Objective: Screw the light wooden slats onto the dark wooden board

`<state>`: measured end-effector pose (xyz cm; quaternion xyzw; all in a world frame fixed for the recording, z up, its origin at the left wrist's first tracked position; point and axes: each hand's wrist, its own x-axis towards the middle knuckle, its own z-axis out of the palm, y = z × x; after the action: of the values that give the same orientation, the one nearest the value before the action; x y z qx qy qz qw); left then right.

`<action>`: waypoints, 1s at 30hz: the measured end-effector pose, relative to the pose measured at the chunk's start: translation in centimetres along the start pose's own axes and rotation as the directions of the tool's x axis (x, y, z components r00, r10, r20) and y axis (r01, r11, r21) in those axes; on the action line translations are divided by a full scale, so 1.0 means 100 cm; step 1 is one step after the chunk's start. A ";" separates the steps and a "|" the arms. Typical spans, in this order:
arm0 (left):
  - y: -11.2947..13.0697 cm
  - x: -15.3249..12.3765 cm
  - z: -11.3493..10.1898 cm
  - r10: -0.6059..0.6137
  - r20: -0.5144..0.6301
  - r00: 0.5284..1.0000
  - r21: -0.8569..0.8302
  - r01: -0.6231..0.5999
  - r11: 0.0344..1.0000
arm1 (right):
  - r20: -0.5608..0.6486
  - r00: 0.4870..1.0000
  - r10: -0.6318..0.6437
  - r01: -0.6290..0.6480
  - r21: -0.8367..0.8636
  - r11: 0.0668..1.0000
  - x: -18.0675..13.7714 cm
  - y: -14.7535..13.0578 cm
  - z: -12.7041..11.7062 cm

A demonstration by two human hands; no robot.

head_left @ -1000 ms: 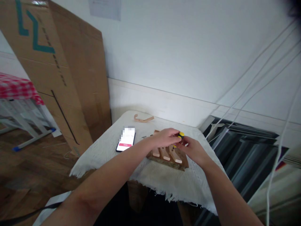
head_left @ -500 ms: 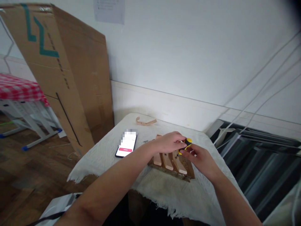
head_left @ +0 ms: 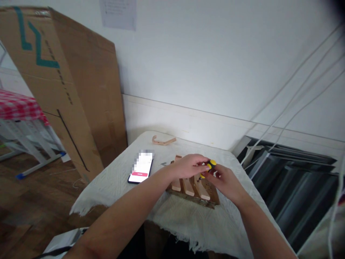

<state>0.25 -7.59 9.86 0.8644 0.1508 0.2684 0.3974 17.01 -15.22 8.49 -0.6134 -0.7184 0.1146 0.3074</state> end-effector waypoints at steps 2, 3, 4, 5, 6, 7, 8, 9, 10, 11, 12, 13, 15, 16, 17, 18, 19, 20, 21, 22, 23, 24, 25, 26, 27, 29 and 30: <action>0.000 -0.001 0.001 -0.027 -0.027 0.999 -0.052 0.026 0.998 | 0.014 0.999 0.030 -0.030 0.023 0.999 0.001 -0.001 -0.001; 0.000 -0.002 0.002 -0.045 -0.045 0.998 -0.077 0.042 0.996 | 0.015 0.999 0.037 -0.037 0.027 0.999 0.002 -0.002 -0.002; 0.001 -0.003 0.002 -0.063 -0.067 0.996 -0.097 0.056 0.994 | 0.014 0.999 0.035 -0.035 0.028 0.999 0.003 -0.003 -0.004; 0.003 -0.004 0.002 -0.075 -0.086 0.993 -0.111 0.065 0.992 | 0.010 1.000 0.027 -0.028 0.026 0.999 0.004 -0.004 -0.007; 0.004 -0.005 0.001 -0.078 -0.103 0.992 -0.122 0.065 0.990 | 0.007 1.000 0.017 -0.017 0.024 1.000 0.006 -0.006 -0.010; 0.007 -0.005 0.000 -0.072 -0.122 0.990 -0.132 0.056 0.990 | 0.005 1.000 0.006 -0.006 0.023 1.000 0.009 -0.007 -0.013; 0.009 -0.005 -0.001 -0.059 -0.150 0.987 -0.136 0.038 0.990 | 0.001 1.000 -0.004 0.004 0.023 1.000 0.011 -0.009 -0.017; 0.012 -0.006 -0.003 -0.039 -0.188 0.981 -0.127 0.015 0.992 | -0.001 1.000 -0.015 0.015 0.029 0.999 0.015 -0.011 -0.021; 0.014 -0.006 -0.005 -0.011 -0.228 0.974 -0.105 -0.013 0.994 | -0.008 1.000 -0.023 0.024 0.044 0.999 0.018 -0.013 -0.024; 0.017 -0.006 -0.008 0.020 -0.268 0.963 -0.073 -0.040 0.997 | -0.011 0.999 -0.030 0.031 0.068 0.997 0.023 -0.016 -0.027; 0.019 -0.007 -0.012 0.051 -0.306 0.951 -0.035 -0.065 0.997 | -0.012 0.999 -0.035 0.036 0.092 0.995 0.027 -0.019 -0.030; 0.021 -0.008 -0.016 0.080 -0.341 0.937 0.000 -0.085 0.996 | -0.014 0.999 -0.039 0.040 0.113 0.993 0.033 -0.022 -0.031; 0.021 -0.011 -0.028 0.113 -0.409 0.905 0.054 -0.099 0.994 | -0.018 0.999 -0.048 0.050 0.133 0.990 0.045 -0.030 -0.032; 0.020 -0.013 -0.035 0.112 -0.453 0.885 0.079 -0.086 0.993 | -0.018 0.999 -0.046 0.048 0.134 0.990 0.052 -0.034 -0.031; 0.017 -0.014 -0.043 0.101 -0.499 0.860 0.104 -0.056 0.993 | -0.008 0.999 -0.041 0.042 0.132 0.990 0.060 -0.037 -0.030; 0.013 -0.016 -0.052 0.084 -0.553 0.829 0.128 -0.015 0.992 | 0.001 0.999 -0.040 0.039 0.121 0.992 0.068 -0.041 -0.029; 0.009 -0.019 -0.060 0.053 -0.604 0.795 0.144 0.044 0.989 | 0.019 0.999 -0.049 0.047 0.107 0.993 0.076 -0.044 -0.027; 0.003 -0.021 -0.068 0.022 -0.652 0.758 0.159 0.109 0.981 | 0.035 0.998 -0.050 0.047 0.096 0.994 0.084 -0.046 -0.024; -0.002 -0.023 -0.076 -0.002 -0.691 0.723 0.179 0.174 0.968 | 0.053 0.998 -0.040 0.035 0.088 0.995 0.092 -0.049 -0.021; -0.007 -0.025 -0.082 -0.015 -0.712 0.702 0.205 0.229 0.952 | 0.074 0.997 -0.028 0.022 0.082 0.996 0.099 -0.051 -0.018; -0.013 -0.027 -0.087 -0.020 -0.715 0.699 0.230 0.262 0.937 | 0.097 0.995 -0.011 0.003 0.080 0.997 0.106 -0.053 -0.013; -0.018 -0.028 -0.091 -0.025 -0.704 0.710 0.255 0.286 0.924 | 0.125 0.992 0.007 -0.017 0.087 0.996 0.113 -0.055 -0.008; -0.024 -0.029 -0.094 -0.035 -0.690 0.723 0.280 0.311 0.908 | 0.159 0.987 0.023 -0.040 0.104 0.994 0.119 -0.057 -0.003; -0.030 -0.030 -0.097 -0.056 -0.674 0.737 0.307 0.349 0.885 | 0.196 0.980 0.043 -0.070 0.135 0.988 0.125 -0.059 0.004; -0.037 -0.030 -0.100 -0.088 -0.663 0.744 0.333 0.398 0.855 | 0.235 0.970 0.066 -0.108 0.174 0.979 0.131 -0.060 0.011; -0.052 -0.030 -0.107 -0.177 -0.656 0.734 0.381 0.525 0.761 | 0.296 0.948 0.117 -0.195 0.251 0.948 0.144 -0.062 0.024; -0.060 -0.031 -0.111 -0.216 -0.656 0.723 0.386 0.567 0.728 | 0.309 0.941 0.140 -0.229 0.272 0.935 0.150 -0.063 0.030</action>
<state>-8.98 1.53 10.14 0.7644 0.5225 0.3615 0.1100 9.29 -1.65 14.01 -0.6012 -0.6674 0.3394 0.2792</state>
